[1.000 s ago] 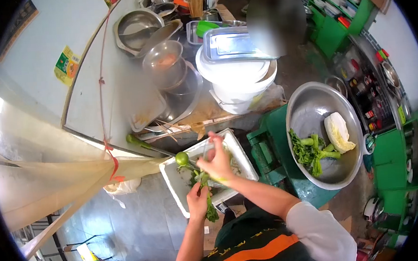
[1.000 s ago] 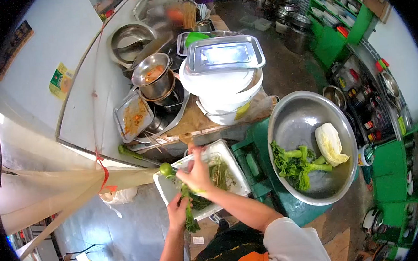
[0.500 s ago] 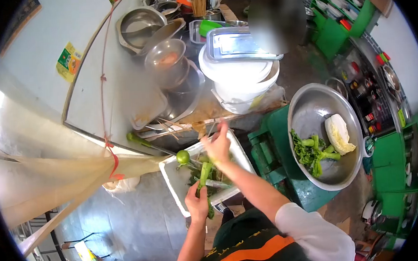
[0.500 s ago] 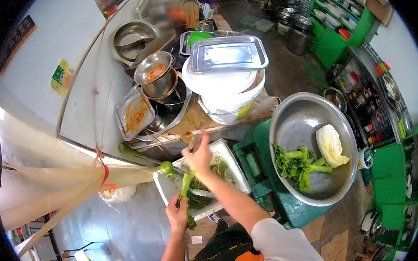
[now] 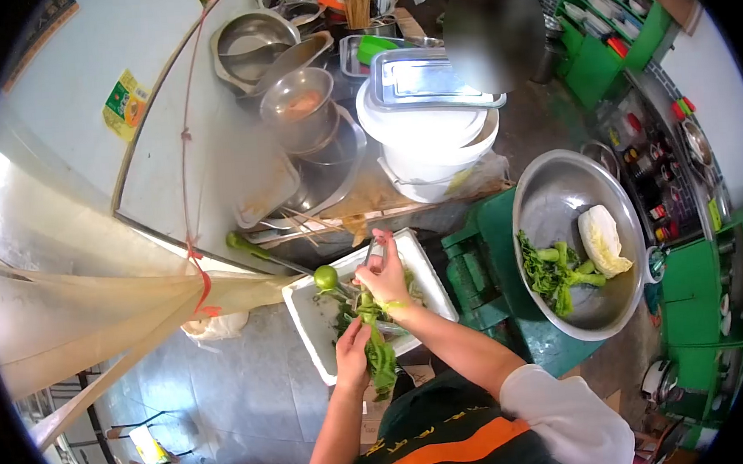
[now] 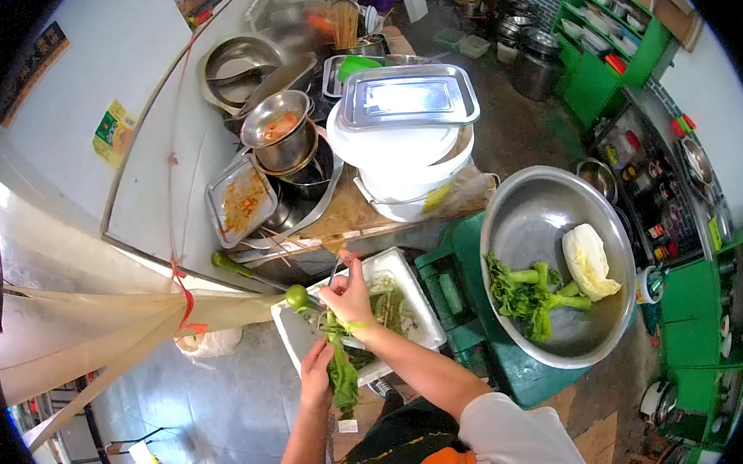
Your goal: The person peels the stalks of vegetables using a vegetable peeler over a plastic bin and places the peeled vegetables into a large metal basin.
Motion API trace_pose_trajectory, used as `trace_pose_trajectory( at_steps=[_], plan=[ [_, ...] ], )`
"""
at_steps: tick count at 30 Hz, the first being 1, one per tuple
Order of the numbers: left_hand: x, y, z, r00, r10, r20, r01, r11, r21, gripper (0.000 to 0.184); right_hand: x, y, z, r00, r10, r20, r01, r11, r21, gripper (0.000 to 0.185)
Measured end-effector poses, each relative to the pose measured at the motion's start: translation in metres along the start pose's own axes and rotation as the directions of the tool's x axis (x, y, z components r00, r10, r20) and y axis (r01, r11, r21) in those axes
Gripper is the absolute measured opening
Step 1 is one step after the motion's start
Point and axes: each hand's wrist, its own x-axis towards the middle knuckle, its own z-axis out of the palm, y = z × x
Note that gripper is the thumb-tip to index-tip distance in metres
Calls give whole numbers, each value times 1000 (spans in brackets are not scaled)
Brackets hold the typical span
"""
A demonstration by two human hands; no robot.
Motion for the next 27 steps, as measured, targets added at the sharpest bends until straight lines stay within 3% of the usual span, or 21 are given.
trace_pose_trajectory(
  at_steps=[1, 3, 4, 6, 7, 8, 10, 12, 14, 16, 17, 18, 20, 22, 24, 25, 26, 27],
  plan=[
    [-1, 4, 1, 999, 21, -26, -18, 995, 103, 25, -4, -1, 0, 999, -30, 15, 30, 999, -21, 67],
    [7, -1, -15, 999, 15, 36, -20, 990, 138, 25, -16, -6, 5, 961, -266, 79, 277, 934, -225, 71],
    [9, -3, -20, 995, 4, 99, -21, 985, 172, 26, -15, -6, 4, 961, -266, 81, 278, 934, -225, 71],
    [6, 0, -20, 994, 28, 107, -45, 985, 166, 26, -8, -16, 6, 921, -377, 96, 379, 813, -442, 71],
    [2, 0, -20, 993, 47, 110, -65, 985, 162, 26, 2, -23, 5, 958, -284, -39, 251, 896, -367, 70],
    [-4, -1, -20, 993, 42, 106, -59, 985, 165, 26, 27, -11, -10, 923, -367, -114, 292, 863, -411, 69],
    [-5, 1, -18, 986, 153, 70, -165, 959, 230, 26, 37, -21, -11, 898, -315, -308, 206, 918, -338, 69],
    [-2, -1, -19, 989, 134, 70, -146, 963, 228, 27, 23, -15, -10, 924, -274, -266, 198, 940, -279, 74],
    [-4, 0, -10, 989, 145, 35, -149, 960, 238, 27, -11, -11, 2, 988, -130, -82, 122, 988, -97, 76],
    [-6, 3, -10, 989, 146, 34, -149, 946, 288, 27, -19, 2, 4, 956, -280, 89, 293, 878, -378, 70],
    [-7, 3, -11, 988, 151, 27, -151, 929, 338, 27, -13, -11, 10, 984, -177, -26, 165, 957, -238, 67],
    [-8, -1, -15, 989, 149, 23, -148, 930, 337, 27, 8, -6, 1, 934, -350, -77, 277, 840, -466, 65],
    [-5, -5, -24, 974, 227, 29, -219, 890, 399, 27, 31, -10, -11, 918, -334, -213, 228, 885, -405, 68],
    [-7, -9, -23, 972, 234, 9, -216, 885, 413, 27, 15, -9, -9, 918, -337, -208, 245, 896, -370, 67],
    [-3, -9, -18, 976, 217, -12, -197, 907, 371, 28, -16, -11, 6, 990, -135, -34, 128, 981, -146, 68],
    [-3, -7, -17, 977, 214, -9, -196, 907, 372, 28, -25, -6, 8, 966, -243, 91, 258, 863, -434, 71],
    [-3, -4, -17, 952, 302, 41, -285, 834, 473, 29, -21, 8, 8, 972, -220, 77, 233, 917, -323, 72],
    [-6, -2, -16, 920, 380, 96, -365, 743, 561, 30, -8, 7, 4, 977, -213, 8, 200, 904, -378, 70]
  ],
)
